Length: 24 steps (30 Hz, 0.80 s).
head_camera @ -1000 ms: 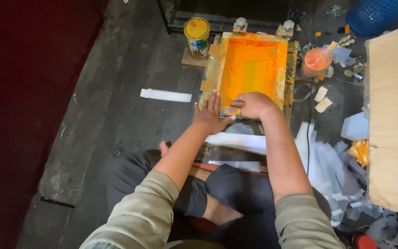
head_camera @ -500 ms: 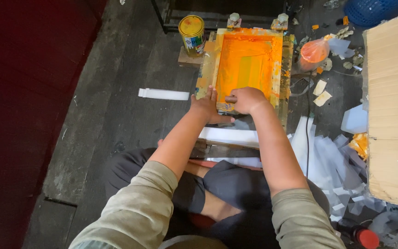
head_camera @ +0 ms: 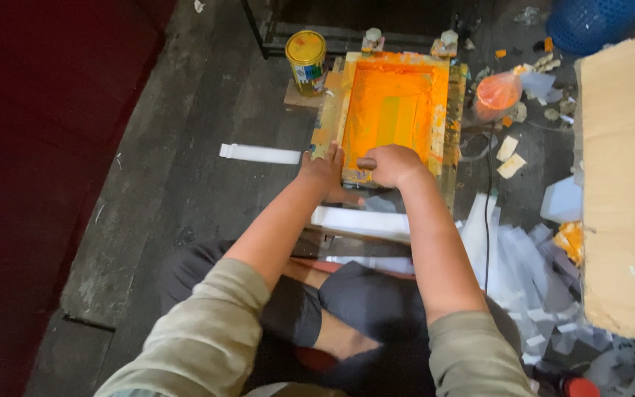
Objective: The person sits on the floor and handles a white plastic strip, folding and unfolding it. They then use a squeegee to spread orange ink across a screen printing frame and place the plastic strip onto the frame.
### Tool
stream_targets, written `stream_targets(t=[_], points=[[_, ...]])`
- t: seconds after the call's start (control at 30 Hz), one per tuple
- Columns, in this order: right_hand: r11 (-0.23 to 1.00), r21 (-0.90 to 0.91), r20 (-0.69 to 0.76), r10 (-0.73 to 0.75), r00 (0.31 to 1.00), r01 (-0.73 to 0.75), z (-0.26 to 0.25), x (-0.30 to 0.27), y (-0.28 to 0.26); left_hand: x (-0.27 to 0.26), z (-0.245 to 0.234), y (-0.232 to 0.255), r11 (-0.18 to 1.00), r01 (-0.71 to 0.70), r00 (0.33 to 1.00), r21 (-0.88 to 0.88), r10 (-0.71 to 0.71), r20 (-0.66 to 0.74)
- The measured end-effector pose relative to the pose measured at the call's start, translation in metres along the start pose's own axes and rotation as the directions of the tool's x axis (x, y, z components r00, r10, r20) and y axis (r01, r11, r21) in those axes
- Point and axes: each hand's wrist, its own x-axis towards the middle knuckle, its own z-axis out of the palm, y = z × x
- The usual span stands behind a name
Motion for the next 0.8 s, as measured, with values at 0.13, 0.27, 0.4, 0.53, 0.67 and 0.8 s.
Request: stream_targets(t=[0.13, 0.27, 0.4, 0.53, 0.67, 0.8], points=[[0.999, 0.031, -0.034, 0.012, 0.999, -0.011, -0.009, 0.006, 0.011, 0.005, -0.005, -0.002, 0.993, -0.010, 0.999, 0.114, 0.014, -0.031], [0.998, -0.020, -0.336, -0.056, 0.940, 0.053, 0.010, 0.045, 0.042, 0.012, -0.024, -0.007, 0.999, -0.042, 0.998, 0.017, 0.042, -0.040], [0.959, -0.258, -0.623, -0.255, 0.740, 0.113, 0.030, 0.087, 0.072, 0.042, -0.039, -0.017, 0.996, -0.076, 0.993, -0.045, 0.071, -0.091], [0.943, -0.331, -0.661, -0.265, 0.702, 0.045, 0.038, 0.097, 0.074, 0.079, -0.037, -0.026, 0.996, -0.082, 0.985, -0.039, 0.075, -0.154], [0.979, -0.198, -0.388, -0.035, 0.921, -0.046, 0.034, 0.094, 0.068, 0.078, -0.038, -0.024, 0.994, -0.090, 0.974, -0.069, 0.073, -0.216], [0.986, -0.153, -0.209, 0.039, 0.977, -0.072, 0.028, 0.092, 0.061, 0.071, -0.029, -0.026, 0.989, -0.093, 0.967, -0.113, 0.063, -0.246]])
